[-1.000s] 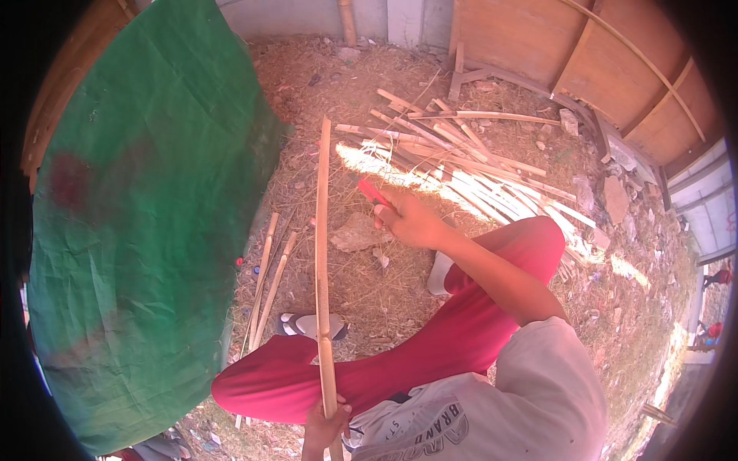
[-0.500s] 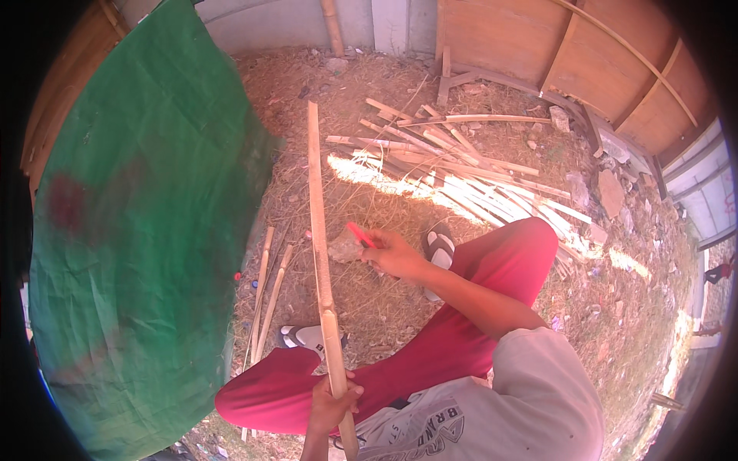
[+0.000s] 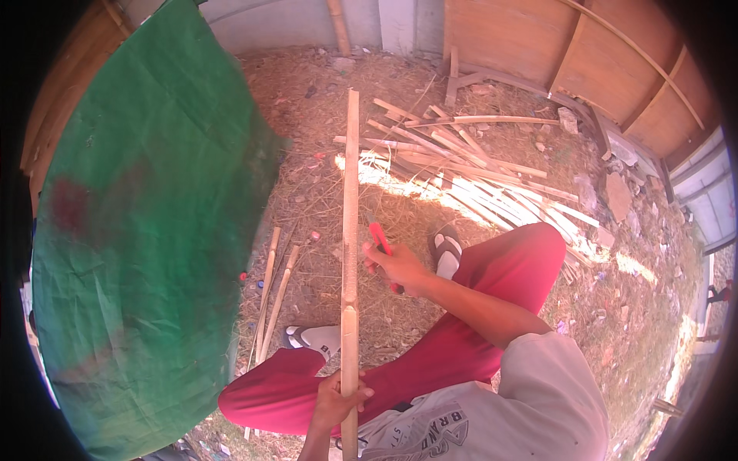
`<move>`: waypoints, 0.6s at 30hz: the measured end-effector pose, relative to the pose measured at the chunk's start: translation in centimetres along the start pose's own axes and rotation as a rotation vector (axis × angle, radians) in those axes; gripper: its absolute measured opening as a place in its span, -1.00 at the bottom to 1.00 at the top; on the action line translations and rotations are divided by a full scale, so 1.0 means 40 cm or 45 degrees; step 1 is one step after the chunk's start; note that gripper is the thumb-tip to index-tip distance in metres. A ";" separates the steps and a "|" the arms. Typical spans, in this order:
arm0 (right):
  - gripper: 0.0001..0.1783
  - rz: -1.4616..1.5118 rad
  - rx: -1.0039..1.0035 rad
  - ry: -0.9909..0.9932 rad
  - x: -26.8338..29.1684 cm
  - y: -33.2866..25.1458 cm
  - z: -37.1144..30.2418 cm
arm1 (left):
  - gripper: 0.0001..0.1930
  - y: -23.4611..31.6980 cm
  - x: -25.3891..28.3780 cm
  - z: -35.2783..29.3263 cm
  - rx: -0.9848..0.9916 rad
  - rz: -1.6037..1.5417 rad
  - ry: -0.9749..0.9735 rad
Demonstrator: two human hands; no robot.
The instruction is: The person sits on the ground and uses a red utility knife to shave thin strips from a long wooden stick. They hold the stick with their left hand and repeatedly scrape the blade along its length to remove the outer layer.
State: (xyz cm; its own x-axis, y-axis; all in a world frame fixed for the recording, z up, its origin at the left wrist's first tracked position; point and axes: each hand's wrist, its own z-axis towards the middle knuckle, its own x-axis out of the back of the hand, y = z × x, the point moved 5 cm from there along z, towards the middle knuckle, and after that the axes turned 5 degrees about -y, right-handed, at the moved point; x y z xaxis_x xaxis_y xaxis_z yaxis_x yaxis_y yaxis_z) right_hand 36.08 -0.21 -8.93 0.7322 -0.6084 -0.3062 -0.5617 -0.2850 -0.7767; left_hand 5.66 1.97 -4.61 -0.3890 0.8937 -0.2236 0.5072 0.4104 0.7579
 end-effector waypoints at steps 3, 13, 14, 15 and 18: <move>-0.53 0.050 -0.025 -0.101 0.006 0.020 0.003 | -0.55 0.001 -0.004 -0.002 0.033 -0.053 -0.042; -0.72 0.139 0.197 -0.055 -0.014 -0.042 -0.002 | -0.40 0.046 0.010 -0.001 0.027 0.277 0.182; -0.72 0.127 0.202 -0.063 -0.010 -0.043 0.002 | -0.39 0.037 0.020 0.006 0.006 0.427 0.224; -0.71 0.116 0.207 -0.072 -0.008 -0.045 0.003 | -0.38 0.030 0.027 0.007 -0.015 0.578 0.267; -0.67 0.158 0.205 -0.121 -0.011 -0.050 0.000 | -0.43 0.047 0.026 -0.005 -0.191 0.874 0.415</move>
State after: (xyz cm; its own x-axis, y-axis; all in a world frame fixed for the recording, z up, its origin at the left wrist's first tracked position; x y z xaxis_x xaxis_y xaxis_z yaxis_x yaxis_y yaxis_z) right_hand 36.88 0.64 -7.26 0.6987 -0.5567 -0.4493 -0.5865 -0.0862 -0.8053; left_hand 6.07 3.65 -3.29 -0.2437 0.8307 0.5006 0.6162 -0.2660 0.7413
